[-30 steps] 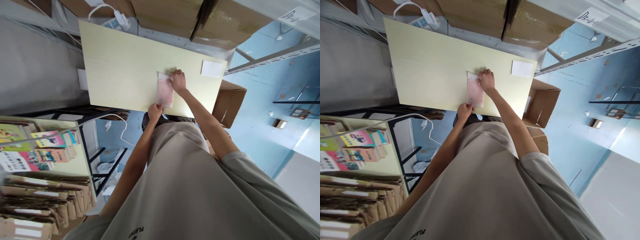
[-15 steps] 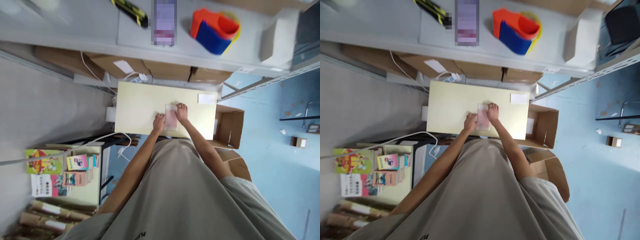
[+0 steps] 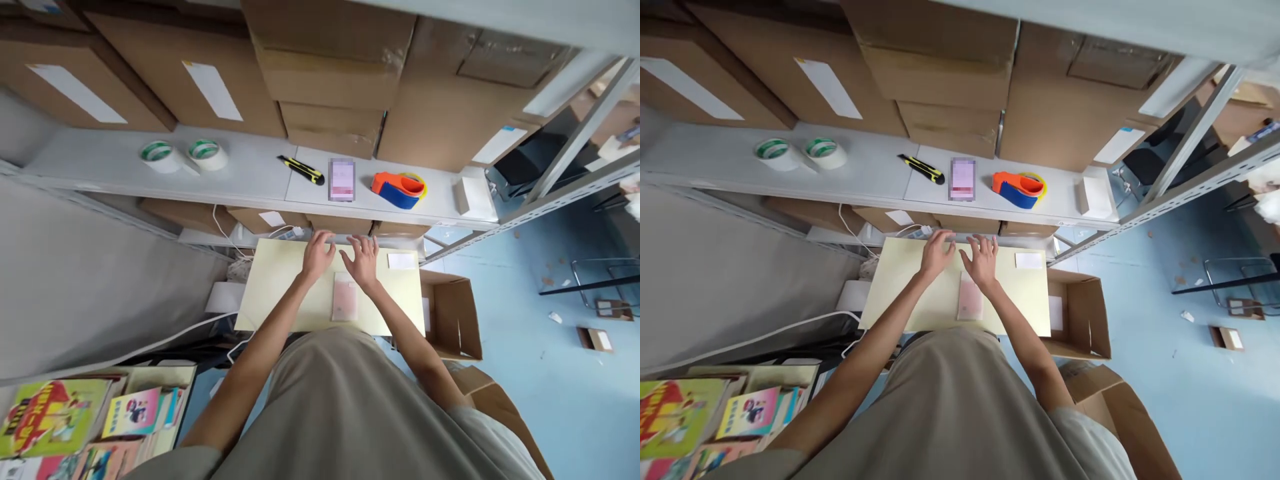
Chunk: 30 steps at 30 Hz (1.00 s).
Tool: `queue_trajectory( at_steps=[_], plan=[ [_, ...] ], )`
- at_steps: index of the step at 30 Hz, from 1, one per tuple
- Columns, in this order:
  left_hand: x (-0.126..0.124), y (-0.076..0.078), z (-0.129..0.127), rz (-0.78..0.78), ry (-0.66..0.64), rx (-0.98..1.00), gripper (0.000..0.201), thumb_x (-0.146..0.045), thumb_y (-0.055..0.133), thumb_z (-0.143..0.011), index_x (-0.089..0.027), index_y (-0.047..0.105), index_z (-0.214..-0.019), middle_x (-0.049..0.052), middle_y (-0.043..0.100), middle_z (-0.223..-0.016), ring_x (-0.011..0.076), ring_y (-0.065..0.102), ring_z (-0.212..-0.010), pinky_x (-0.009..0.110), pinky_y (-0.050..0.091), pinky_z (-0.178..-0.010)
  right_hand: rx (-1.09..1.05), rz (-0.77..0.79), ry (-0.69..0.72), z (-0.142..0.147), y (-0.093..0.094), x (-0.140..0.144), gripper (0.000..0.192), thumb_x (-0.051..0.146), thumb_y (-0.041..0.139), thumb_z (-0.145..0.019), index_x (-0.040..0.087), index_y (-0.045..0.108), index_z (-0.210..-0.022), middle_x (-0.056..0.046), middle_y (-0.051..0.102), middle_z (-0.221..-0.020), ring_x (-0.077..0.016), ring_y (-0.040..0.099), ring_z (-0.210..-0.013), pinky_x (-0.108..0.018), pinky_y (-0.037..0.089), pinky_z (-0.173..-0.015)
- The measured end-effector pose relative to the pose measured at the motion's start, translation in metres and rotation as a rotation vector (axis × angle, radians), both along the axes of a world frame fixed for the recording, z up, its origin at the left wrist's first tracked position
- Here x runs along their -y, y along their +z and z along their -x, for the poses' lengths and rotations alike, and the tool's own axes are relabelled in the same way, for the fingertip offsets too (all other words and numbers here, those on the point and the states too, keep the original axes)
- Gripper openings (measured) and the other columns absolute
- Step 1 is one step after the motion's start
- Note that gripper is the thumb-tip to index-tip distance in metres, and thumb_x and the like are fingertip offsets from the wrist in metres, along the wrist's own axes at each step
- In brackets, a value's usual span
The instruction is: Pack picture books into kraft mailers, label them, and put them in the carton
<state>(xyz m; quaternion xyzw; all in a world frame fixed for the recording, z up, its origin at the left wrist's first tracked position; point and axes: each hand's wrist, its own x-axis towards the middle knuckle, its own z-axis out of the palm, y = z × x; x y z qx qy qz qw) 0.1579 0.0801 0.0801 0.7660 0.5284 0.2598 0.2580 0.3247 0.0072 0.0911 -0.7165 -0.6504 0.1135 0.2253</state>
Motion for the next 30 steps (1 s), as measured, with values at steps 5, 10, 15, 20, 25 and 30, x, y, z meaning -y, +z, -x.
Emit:
queue_trajectory(
  at_steps=[5, 10, 15, 20, 25, 30],
  plan=[
    [-0.067, 0.089, 0.016, -0.266, 0.127, 0.203, 0.032, -0.018, 0.059, -0.109, -0.027, 0.075, -0.136, 0.013, 0.076, -0.144, 0.0283, 0.073, -0.14, 0.043, 0.06, -0.124, 0.079, -0.163, 0.06, 0.036, 0.073, -0.086, 0.055, 0.04, 0.045, -0.114, 0.038, 0.068, -0.163, -0.013, 0.067, -0.17, -0.0375, 0.06, -0.161, -0.069, 0.014, -0.151],
    [-0.096, 0.127, 0.045, -0.358, 0.184, 0.259, 0.03, -0.016, 0.061, -0.109, -0.025, 0.075, -0.133, 0.014, 0.077, -0.141, 0.0275, 0.073, -0.139, 0.04, 0.059, -0.124, 0.119, -0.239, 0.13, 0.067, 0.104, -0.169, 0.054, 0.038, 0.043, -0.116, 0.027, 0.066, -0.163, -0.016, 0.063, -0.173, -0.0357, 0.056, -0.162, -0.063, 0.009, -0.151],
    [-0.097, 0.118, 0.077, -0.416, 0.212, 0.269, 0.028, -0.015, 0.063, -0.107, -0.025, 0.075, -0.131, 0.012, 0.079, -0.136, 0.0269, 0.075, -0.133, 0.04, 0.061, -0.121, 0.231, -0.105, 0.135, 0.093, 0.104, -0.228, 0.05, 0.028, 0.044, -0.117, 0.012, 0.065, -0.159, -0.024, 0.063, -0.173, -0.0371, 0.056, -0.161, -0.065, 0.012, -0.149],
    [-0.087, 0.091, 0.107, -0.433, 0.235, 0.254, 0.028, -0.013, 0.064, -0.106, -0.024, 0.076, -0.129, 0.011, 0.081, -0.13, 0.0276, 0.077, -0.129, 0.041, 0.062, -0.119, 0.309, 0.072, 0.07, 0.103, 0.094, -0.264, 0.049, 0.011, 0.04, -0.114, 0.001, 0.062, -0.157, -0.03, 0.076, -0.15, -0.0369, 0.067, -0.148, -0.064, 0.02, -0.145],
    [-0.06, 0.039, 0.117, -0.291, 0.214, 0.215, 0.027, -0.012, 0.062, -0.108, -0.024, 0.075, -0.128, 0.011, 0.082, -0.132, 0.0279, 0.078, -0.129, 0.043, 0.063, -0.117, 0.293, -0.032, 0.07, 0.094, 0.071, -0.261, 0.046, 0.016, 0.038, -0.118, 0.006, 0.061, -0.156, -0.027, 0.076, -0.145, -0.0366, 0.069, -0.144, -0.067, 0.035, -0.137],
    [0.009, -0.053, 0.11, 0.016, 0.042, 0.051, 0.031, -0.011, 0.059, -0.108, -0.022, 0.075, -0.132, 0.013, 0.08, -0.137, 0.0294, 0.076, -0.134, 0.046, 0.06, -0.124, 0.166, -0.221, 0.123, 0.081, 0.037, -0.155, 0.061, 0.044, 0.016, -0.127, 0.018, 0.054, -0.166, -0.018, 0.069, -0.152, -0.036, 0.065, -0.15, -0.075, 0.037, -0.137]
  ],
)
